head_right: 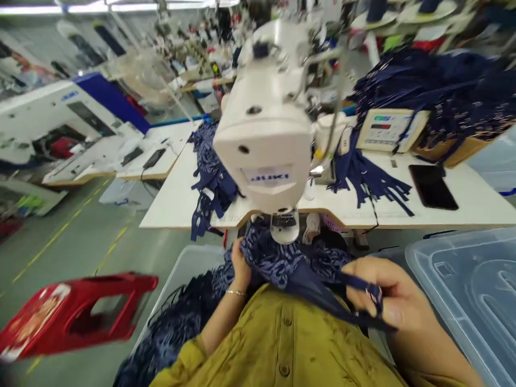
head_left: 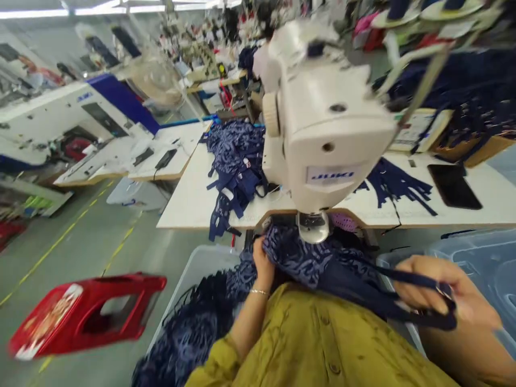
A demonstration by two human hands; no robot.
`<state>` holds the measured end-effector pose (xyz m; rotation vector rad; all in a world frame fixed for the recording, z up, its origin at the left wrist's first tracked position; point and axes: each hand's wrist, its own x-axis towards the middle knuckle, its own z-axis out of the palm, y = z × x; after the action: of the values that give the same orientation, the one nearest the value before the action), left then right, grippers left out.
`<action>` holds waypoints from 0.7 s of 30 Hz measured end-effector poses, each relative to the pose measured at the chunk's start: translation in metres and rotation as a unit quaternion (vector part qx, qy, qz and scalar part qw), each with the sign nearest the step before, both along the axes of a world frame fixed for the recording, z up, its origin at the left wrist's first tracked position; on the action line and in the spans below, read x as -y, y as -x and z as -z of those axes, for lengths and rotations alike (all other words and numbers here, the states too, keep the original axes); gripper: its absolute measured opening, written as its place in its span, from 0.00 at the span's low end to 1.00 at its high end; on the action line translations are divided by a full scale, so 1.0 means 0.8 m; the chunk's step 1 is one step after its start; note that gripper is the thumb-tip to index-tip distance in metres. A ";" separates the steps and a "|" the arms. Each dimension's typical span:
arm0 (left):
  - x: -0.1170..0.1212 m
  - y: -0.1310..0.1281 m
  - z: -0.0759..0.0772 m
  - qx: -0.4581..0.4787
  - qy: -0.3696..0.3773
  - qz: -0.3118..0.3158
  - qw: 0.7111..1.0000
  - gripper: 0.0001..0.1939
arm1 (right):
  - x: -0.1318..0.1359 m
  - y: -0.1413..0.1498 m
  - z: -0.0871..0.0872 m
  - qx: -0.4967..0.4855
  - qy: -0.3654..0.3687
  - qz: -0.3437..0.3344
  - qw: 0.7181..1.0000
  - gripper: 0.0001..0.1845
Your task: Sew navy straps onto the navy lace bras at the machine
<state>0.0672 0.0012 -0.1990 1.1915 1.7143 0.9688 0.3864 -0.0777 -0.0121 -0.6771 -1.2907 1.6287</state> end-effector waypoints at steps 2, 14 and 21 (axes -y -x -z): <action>0.014 0.055 0.008 -0.092 -0.023 -0.057 0.994 0.16 | -0.025 -0.016 0.032 0.075 0.024 0.008 0.997 0.15; 0.140 0.136 0.098 -0.381 0.171 0.021 0.908 0.21 | -0.095 0.033 0.272 0.428 0.110 0.105 0.891 0.18; 0.090 0.156 0.121 -0.347 0.217 0.055 0.911 0.19 | -0.087 0.012 0.279 0.433 0.153 0.081 0.885 0.22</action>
<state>-0.0577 -0.0708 -0.2961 1.3882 2.2183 0.0432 0.3769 -0.0082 -0.2355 -1.8052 -1.5146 1.4305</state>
